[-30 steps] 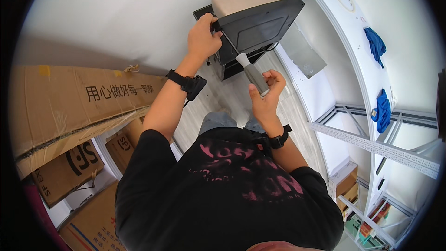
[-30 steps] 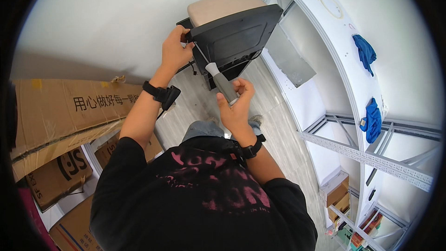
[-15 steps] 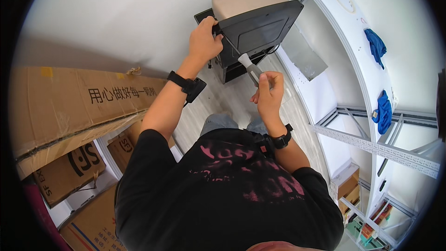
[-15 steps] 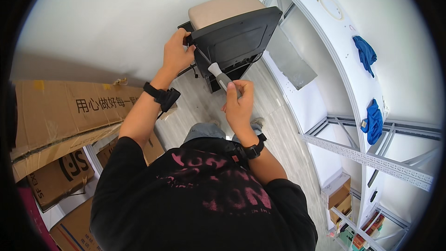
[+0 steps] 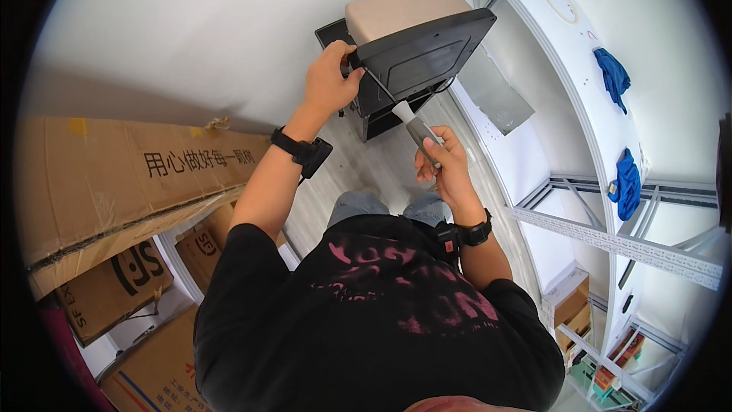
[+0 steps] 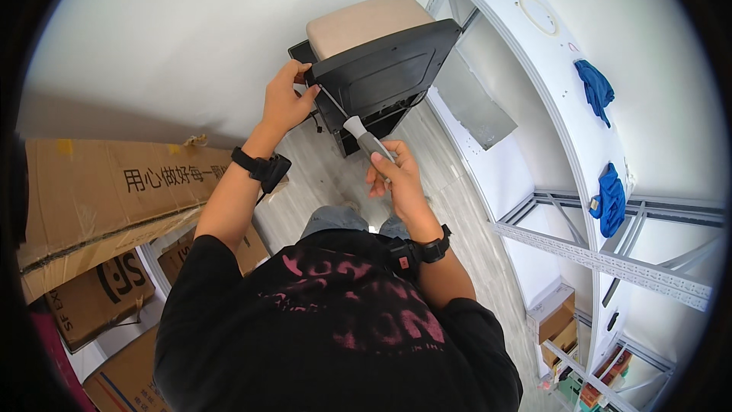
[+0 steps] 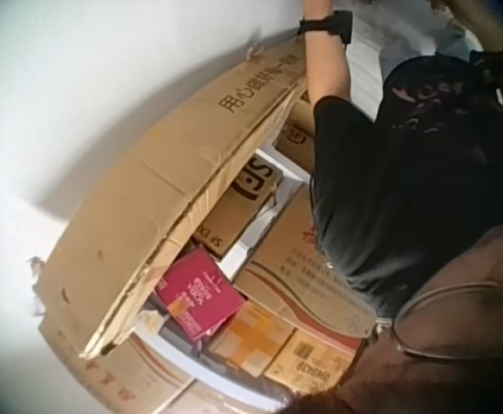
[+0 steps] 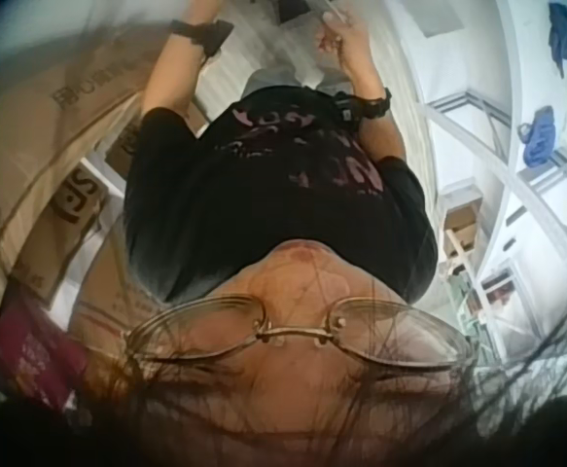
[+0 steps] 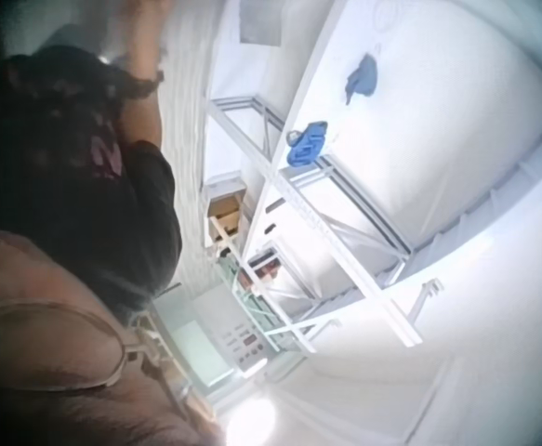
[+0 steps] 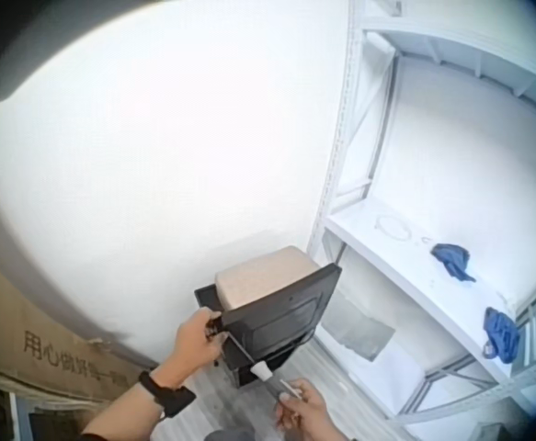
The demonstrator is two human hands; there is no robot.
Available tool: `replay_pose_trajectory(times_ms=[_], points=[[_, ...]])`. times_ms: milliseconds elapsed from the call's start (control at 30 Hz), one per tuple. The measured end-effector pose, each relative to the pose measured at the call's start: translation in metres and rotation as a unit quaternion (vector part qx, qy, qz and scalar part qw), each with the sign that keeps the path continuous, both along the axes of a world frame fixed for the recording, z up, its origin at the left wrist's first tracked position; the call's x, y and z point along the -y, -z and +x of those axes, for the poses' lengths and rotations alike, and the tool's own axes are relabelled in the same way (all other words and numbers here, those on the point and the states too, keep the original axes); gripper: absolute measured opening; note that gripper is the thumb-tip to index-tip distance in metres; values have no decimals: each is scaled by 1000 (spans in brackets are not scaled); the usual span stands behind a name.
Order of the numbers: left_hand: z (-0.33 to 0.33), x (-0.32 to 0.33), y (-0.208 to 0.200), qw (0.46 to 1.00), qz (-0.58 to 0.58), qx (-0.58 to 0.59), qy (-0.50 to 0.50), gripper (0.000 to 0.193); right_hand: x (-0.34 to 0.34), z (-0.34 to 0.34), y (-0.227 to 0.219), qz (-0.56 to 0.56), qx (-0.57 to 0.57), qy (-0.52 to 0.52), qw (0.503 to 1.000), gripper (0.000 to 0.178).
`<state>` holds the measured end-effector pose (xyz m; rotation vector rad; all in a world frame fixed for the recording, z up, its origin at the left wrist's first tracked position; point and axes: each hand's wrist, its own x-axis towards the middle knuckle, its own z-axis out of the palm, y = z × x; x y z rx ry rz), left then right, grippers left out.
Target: The person wipes the interior of an electronic device with a blue cloth, then uses a screwdriver to attach screws to the device's casing. The person secures a metal backplate to the device.
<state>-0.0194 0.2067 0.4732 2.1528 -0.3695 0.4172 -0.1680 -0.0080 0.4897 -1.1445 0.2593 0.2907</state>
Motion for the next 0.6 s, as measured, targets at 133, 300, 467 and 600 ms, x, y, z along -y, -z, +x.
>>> replay_pose_trajectory(times_ms=[133,300,467,600], points=[[0,0,3,1000,-10,-10,-1,36,-3,-4,1,-1,-7,8,1000,28],[-1,1,4,1000,-22,-6,-8,35,-2,-4,4,21,-6,3,1000,28],[0,2,5,1000,-20,-14,-11,36,-1,-4,6,21,-6,1,1000,28],[-1,2,3,1000,-18,-6,-6,36,-2,-5,5,28,-11,2,1000,27]])
